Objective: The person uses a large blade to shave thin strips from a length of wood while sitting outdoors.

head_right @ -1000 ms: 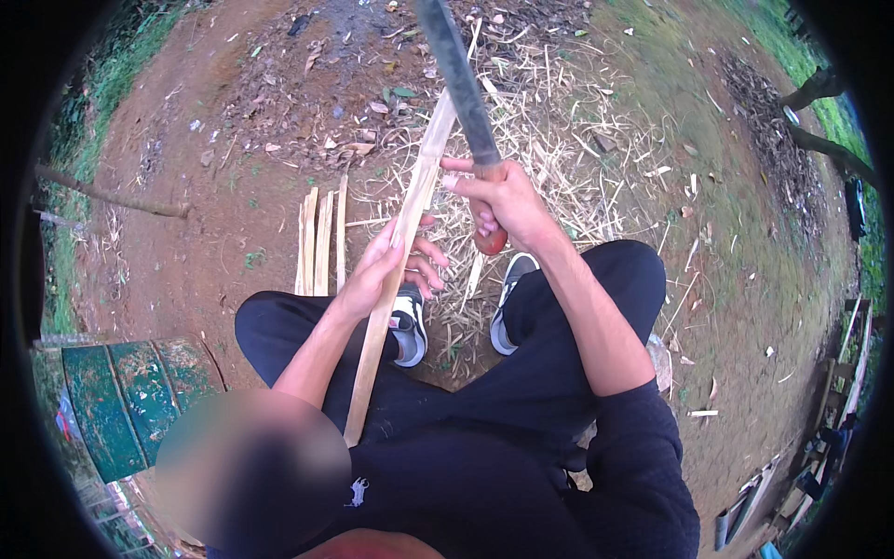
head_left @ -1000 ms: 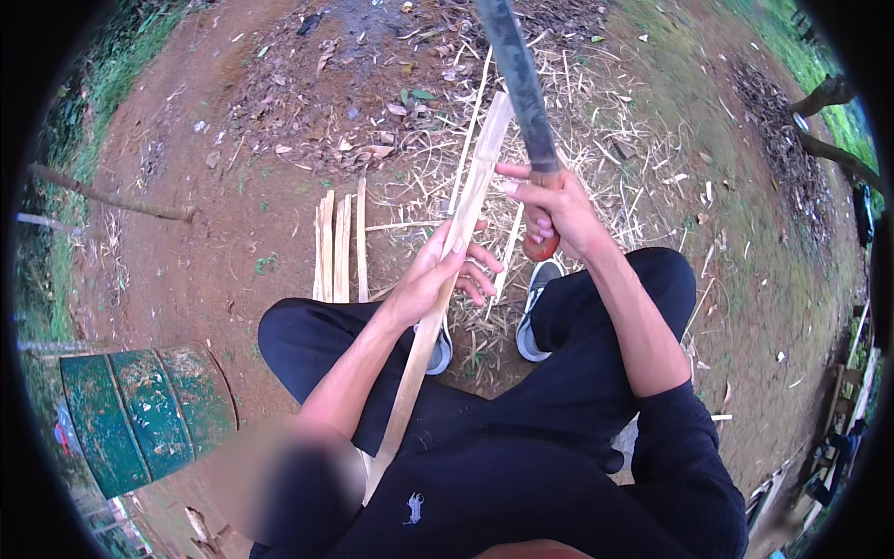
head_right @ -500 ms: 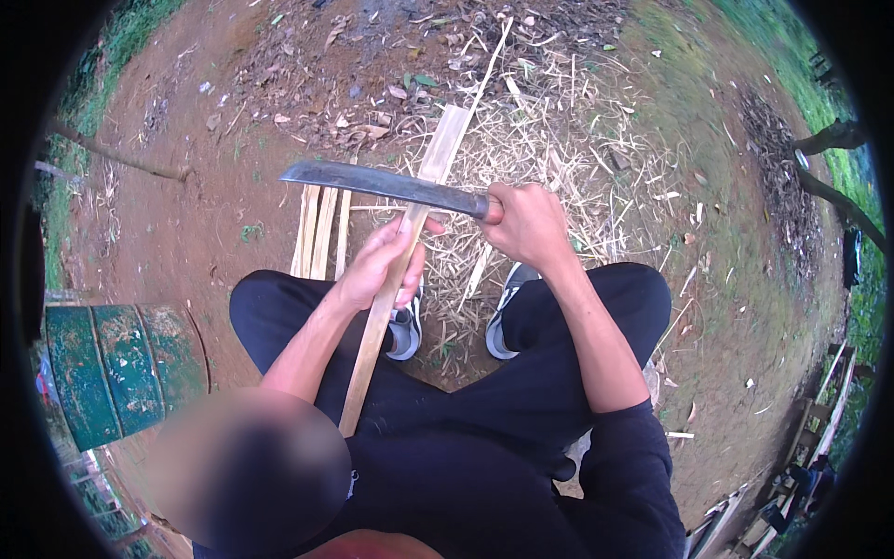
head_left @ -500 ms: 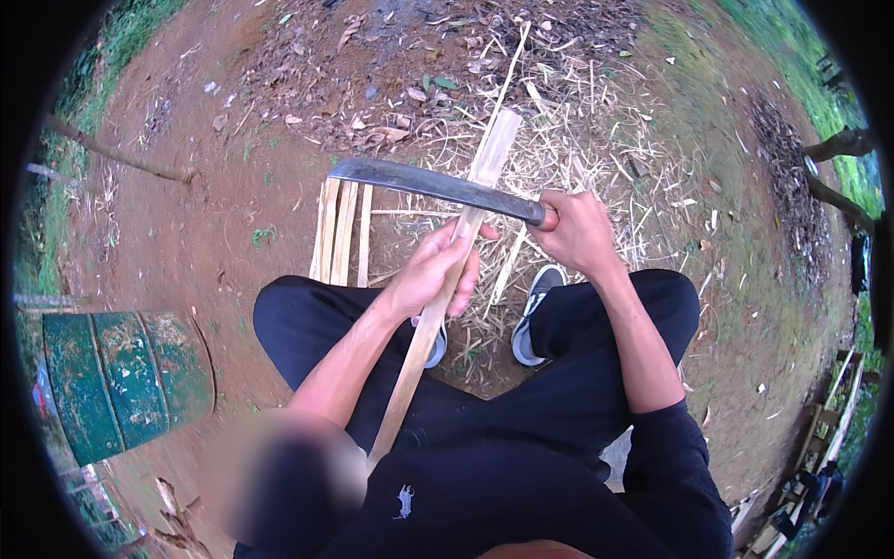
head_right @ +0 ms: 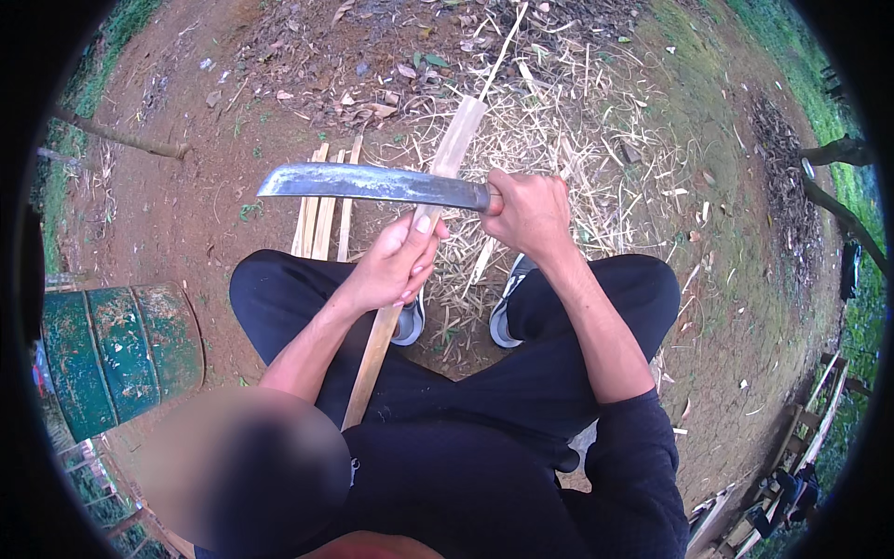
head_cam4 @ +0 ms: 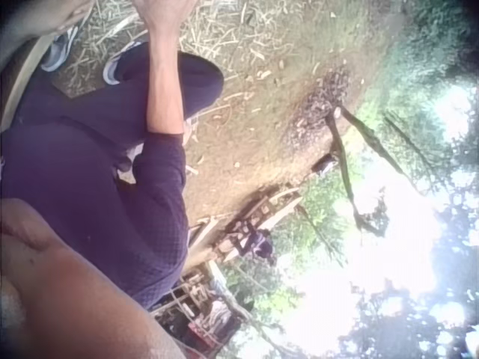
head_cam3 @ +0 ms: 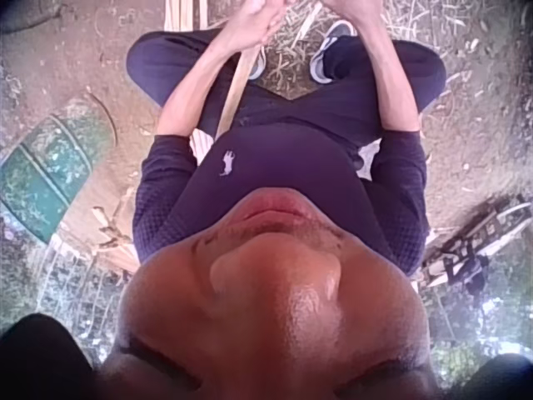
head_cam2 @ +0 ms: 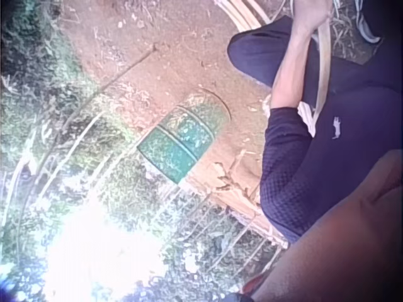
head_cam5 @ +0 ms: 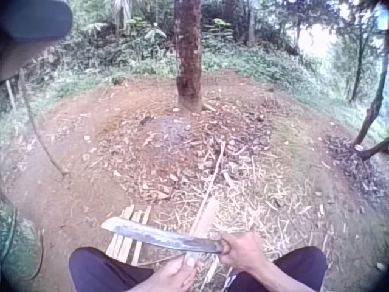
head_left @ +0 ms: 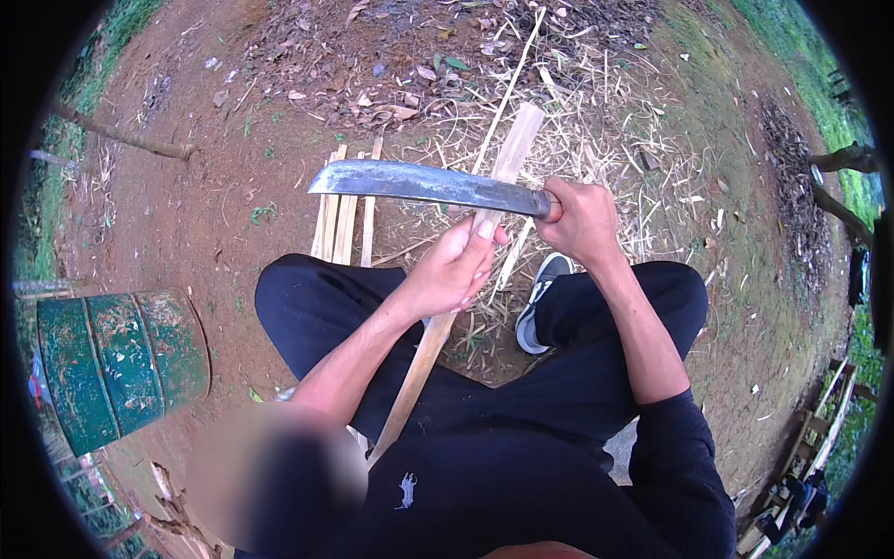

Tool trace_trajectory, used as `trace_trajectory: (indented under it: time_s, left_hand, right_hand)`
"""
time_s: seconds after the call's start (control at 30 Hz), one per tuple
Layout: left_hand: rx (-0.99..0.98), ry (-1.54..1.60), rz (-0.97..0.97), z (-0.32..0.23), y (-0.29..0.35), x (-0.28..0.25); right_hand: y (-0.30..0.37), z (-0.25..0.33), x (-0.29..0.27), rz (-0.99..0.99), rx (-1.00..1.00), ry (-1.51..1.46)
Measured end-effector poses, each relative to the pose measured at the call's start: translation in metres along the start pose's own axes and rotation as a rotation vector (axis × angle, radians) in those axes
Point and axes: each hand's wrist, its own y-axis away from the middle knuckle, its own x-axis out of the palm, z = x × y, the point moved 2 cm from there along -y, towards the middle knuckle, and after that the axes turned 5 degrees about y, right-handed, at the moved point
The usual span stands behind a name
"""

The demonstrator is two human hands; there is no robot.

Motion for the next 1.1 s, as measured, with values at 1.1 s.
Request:
trace_trajectory:
  time_s: [1.1]
  left_hand:
    - [-0.044, 0.090, -0.058, -0.007, -0.001, -0.016]
  right_hand:
    - [-0.020, -0.065, 0.012, 0.009, 0.354, -0.354]
